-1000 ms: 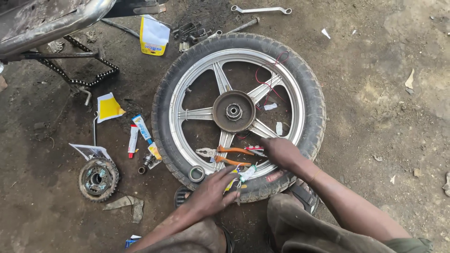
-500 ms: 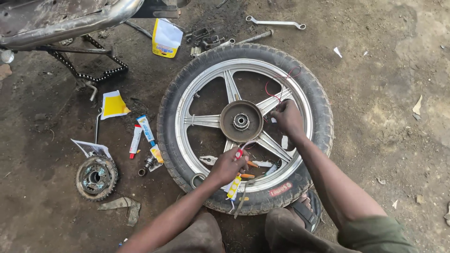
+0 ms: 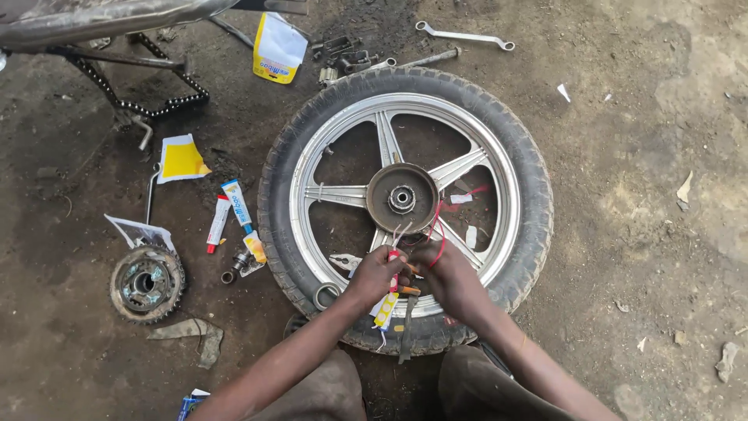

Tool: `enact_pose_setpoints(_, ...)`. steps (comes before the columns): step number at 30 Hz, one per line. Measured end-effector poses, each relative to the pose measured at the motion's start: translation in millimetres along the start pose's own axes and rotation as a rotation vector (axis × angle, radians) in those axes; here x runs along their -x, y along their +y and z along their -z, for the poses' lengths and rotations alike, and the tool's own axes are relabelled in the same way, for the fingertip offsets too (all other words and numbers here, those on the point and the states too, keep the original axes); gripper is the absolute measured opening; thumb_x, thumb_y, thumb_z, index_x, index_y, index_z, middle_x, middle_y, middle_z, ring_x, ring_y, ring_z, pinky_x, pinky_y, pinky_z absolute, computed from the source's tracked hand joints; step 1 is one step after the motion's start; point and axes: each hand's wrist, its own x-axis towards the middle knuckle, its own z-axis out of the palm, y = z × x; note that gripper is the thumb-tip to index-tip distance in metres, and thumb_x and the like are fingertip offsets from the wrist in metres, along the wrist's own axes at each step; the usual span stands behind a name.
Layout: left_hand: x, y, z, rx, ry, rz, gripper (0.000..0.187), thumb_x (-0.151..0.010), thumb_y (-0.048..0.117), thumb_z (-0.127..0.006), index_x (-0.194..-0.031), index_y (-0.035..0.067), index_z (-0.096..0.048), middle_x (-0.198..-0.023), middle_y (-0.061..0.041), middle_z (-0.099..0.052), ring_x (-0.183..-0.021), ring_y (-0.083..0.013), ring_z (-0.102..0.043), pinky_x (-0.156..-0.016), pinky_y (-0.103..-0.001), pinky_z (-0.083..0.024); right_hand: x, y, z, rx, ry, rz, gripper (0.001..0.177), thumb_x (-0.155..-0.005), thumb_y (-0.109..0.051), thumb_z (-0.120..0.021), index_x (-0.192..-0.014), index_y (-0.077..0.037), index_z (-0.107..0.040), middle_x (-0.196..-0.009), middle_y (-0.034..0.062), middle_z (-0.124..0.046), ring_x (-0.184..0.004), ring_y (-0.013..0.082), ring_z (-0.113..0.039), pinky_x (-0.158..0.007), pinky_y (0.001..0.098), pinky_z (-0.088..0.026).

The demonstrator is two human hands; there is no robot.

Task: The person sits on the ground and works on a motorcycle wheel hub, using pliers to strip and twist red and black wires. The person manipulates the wires and the hub components with their hands throughout the video.

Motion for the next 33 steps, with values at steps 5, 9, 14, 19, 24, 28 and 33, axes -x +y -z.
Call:
enact_pose_setpoints(5, 13.3, 20.9, -11.4, 0.353, 0.067, 0.146, 0.017, -0.096, 0.022, -0.07, -0.087, 0.009, -0.064, -0.079, -0.01, -0.072, -0.069, -0.0199, -0.07, -0.059, -0.031, -0.053, 10.9, -69.0, -1.4, 0.046, -0.283, 0.326, 0.016, -0.096, -0.012, -0.052, -0.108, -0.007, -0.061, -0.098, 0.0126, -0.06, -0.084, 0.0352, -0.057, -0.066, 0.0463, -0.046)
enact_pose_setpoints(9, 17.5, 34.4, -21.7, 0.483, -0.067, 0.202, 0.031, -0.098, 0.032, -0.069, -0.093, 0.002, -0.063, -0.083, -0.019, -0.071, -0.058, -0.0208, -0.061, -0.051, -0.037, -0.053, 12.2, -108.7, 3.2, -0.12, -0.574, 0.418, 0.014, -0.102, -0.014, -0.05, -0.103, -0.006, -0.061, -0.094, 0.0125, -0.058, -0.082, 0.0355, -0.055, -0.072, 0.0463, -0.044)
enact_pose_setpoints(14, 10.3, 4.0, -22.4, 0.071, -0.131, 0.134, 0.008, -0.093, 0.004, -0.074, -0.098, 0.005, -0.067, -0.075, -0.015, -0.069, -0.055, -0.0153, -0.059, -0.049, -0.031, -0.05, 28.7, -94.8, -8.5, -0.242, -0.815, 0.339, 0.028, -0.089, 0.001, -0.058, -0.114, -0.006, -0.067, -0.097, 0.013, -0.065, -0.09, 0.0372, -0.06, -0.075, 0.0471, -0.048)
enact_pose_setpoints(19, 33.7, -1.7, -28.2, -0.207, -0.133, 0.174, 0.005, -0.091, 0.014, -0.07, -0.095, 0.011, -0.072, -0.082, -0.007, -0.074, -0.068, -0.0134, -0.063, -0.058, -0.027, -0.048, 35.0, -56.5, 1.6, -0.409, -0.615, 0.034, 0.023, -0.094, -0.008, -0.054, -0.11, -0.013, -0.069, -0.102, 0.0052, -0.072, -0.091, 0.0244, -0.069, -0.08, 0.0372, -0.054)
enact_pose_setpoints(24, 72.4, 28.2, -40.6, -0.589, -0.185, 0.121, 0.007, -0.092, 0.02, -0.071, -0.088, 0.014, -0.07, -0.076, -0.001, -0.075, -0.068, -0.012, -0.071, -0.07, -0.03, -0.05, 19.5, 19.5, 14.3, -0.158, -0.22, -0.365, 0.023, -0.094, -0.017, -0.063, -0.115, -0.015, -0.073, -0.111, 0.0008, -0.077, -0.101, 0.0167, -0.072, -0.088, 0.0334, -0.054)
enact_pose_setpoints(28, 79.2, 34.4, -42.8, -0.838, -0.316, 0.0, 0.027, -0.095, 0.03, -0.077, -0.078, 0.018, -0.059, -0.073, 0.002, -0.064, -0.069, -0.0129, -0.058, -0.066, -0.033, -0.042, -24.8, 24.6, 41.0, -0.248, 0.012, -0.788, 0.017, -0.098, -0.019, -0.058, -0.107, -0.009, -0.069, -0.096, 0.0072, -0.074, -0.085, 0.0184, -0.069, -0.079, 0.0337, -0.056)
enact_pose_setpoints(33, 86.0, 43.2, -39.6, -1.051, -0.391, -0.137, 0.031, -0.095, 0.029, -0.075, -0.074, 0.014, -0.058, -0.07, -0.008, -0.063, -0.069, -0.0265, -0.055, -0.063, -0.04, -0.039, -46.9, 67.8, 18.0, 0.006, -0.041, -0.759, 0.028, -0.101, -0.033, -0.06, -0.108, -0.009, -0.072, -0.108, 0.01, -0.076, -0.094, 0.0247, -0.069, -0.08, 0.0407, -0.05)
